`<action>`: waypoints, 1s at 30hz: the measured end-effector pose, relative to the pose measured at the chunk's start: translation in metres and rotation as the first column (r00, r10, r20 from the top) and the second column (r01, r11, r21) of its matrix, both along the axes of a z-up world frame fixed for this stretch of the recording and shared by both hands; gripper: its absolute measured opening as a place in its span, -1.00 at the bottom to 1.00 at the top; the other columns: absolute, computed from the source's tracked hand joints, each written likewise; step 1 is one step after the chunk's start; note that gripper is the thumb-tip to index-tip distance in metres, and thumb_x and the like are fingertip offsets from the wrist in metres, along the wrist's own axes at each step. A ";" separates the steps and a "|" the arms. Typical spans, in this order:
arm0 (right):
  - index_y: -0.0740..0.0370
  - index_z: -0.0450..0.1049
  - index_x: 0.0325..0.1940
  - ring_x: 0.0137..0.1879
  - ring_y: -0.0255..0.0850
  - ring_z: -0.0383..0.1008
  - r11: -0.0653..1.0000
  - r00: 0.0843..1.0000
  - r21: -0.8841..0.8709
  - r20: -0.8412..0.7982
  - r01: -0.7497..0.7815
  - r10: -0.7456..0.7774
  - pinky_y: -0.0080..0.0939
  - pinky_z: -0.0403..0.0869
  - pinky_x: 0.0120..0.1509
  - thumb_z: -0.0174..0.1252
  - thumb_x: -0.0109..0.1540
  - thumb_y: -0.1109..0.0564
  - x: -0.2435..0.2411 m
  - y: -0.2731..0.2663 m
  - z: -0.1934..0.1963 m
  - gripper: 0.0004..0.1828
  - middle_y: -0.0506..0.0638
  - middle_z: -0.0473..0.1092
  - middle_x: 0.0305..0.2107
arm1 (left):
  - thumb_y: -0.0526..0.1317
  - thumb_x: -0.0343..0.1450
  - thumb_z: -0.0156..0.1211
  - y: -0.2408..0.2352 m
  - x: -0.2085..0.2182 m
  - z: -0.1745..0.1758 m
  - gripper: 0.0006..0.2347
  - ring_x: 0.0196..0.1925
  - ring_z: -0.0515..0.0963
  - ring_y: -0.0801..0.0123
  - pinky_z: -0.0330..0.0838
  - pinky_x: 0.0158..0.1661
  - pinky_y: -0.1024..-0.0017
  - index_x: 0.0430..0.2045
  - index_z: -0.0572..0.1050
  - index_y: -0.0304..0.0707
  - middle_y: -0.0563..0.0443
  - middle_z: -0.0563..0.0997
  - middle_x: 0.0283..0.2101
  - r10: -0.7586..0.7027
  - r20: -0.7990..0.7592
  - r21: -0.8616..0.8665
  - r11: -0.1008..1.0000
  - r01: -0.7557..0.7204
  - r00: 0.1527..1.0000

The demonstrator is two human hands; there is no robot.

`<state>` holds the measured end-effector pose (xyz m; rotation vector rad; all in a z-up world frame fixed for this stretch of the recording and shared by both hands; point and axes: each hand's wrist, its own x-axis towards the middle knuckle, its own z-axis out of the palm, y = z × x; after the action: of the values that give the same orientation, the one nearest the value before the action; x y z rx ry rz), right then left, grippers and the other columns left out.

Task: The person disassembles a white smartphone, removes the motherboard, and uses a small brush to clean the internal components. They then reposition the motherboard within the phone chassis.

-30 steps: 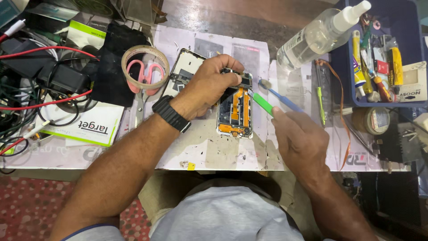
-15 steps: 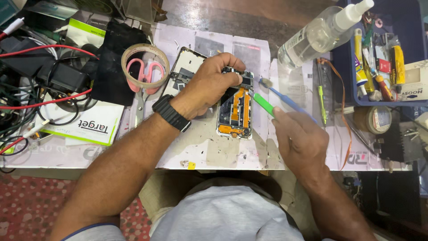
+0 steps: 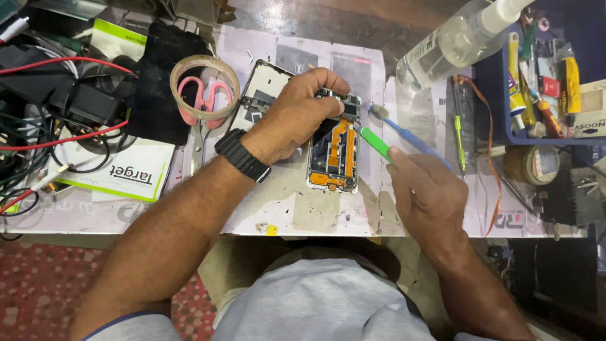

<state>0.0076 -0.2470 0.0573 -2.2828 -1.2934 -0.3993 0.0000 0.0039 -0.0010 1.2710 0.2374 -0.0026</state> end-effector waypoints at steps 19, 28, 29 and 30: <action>0.28 0.55 0.14 -0.17 0.01 0.53 1.000 1.000 -0.015 0.030 0.008 -0.008 -0.07 0.48 -0.13 0.36 0.25 0.34 0.001 -0.008 -0.011 -0.64 0.12 0.50 -0.22 | -0.45 0.31 0.15 -0.002 -0.001 -0.007 -0.75 -0.16 0.61 0.50 0.58 -0.10 0.50 -0.14 0.52 -0.34 0.02 0.61 -0.13 -0.008 0.176 0.158 0.987 -0.020 0.984; 0.24 0.54 0.17 -0.15 -0.01 0.53 1.000 1.000 0.005 0.012 0.013 -0.013 -0.14 0.48 -0.19 0.38 0.28 0.35 0.001 -0.011 -0.014 -0.63 0.10 0.49 -0.20 | -0.48 0.33 0.12 -0.003 -0.002 -0.008 -0.74 -0.14 0.58 0.53 0.54 -0.06 0.53 -0.10 0.50 -0.34 0.06 0.60 -0.14 -0.057 0.343 0.349 0.935 -0.071 0.937; 0.24 0.54 0.16 -0.15 -0.01 0.53 1.000 1.000 -0.006 0.019 0.018 -0.018 -0.12 0.48 -0.17 0.38 0.27 0.35 0.001 -0.011 -0.014 -0.63 0.10 0.49 -0.20 | -0.48 0.34 0.11 -0.002 -0.003 -0.008 -0.74 -0.15 0.58 0.53 0.54 -0.07 0.52 -0.10 0.49 -0.34 0.07 0.60 -0.16 -0.066 0.340 0.347 0.936 -0.060 0.938; 0.24 0.54 0.15 -0.16 -0.01 0.53 1.000 0.999 -0.016 0.026 0.023 -0.022 -0.10 0.48 -0.16 0.38 0.26 0.35 0.001 -0.011 -0.014 -0.62 0.10 0.49 -0.21 | -0.48 0.34 0.10 -0.002 -0.003 -0.008 -0.74 -0.17 0.59 0.53 0.54 -0.07 0.52 -0.10 0.49 -0.34 0.08 0.61 -0.17 -0.075 0.337 0.345 0.937 -0.049 0.939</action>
<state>0.0084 -0.2583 0.0434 -2.3147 -1.2893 -0.4289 -0.0034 0.0017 -0.0092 1.6022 -0.0816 0.2617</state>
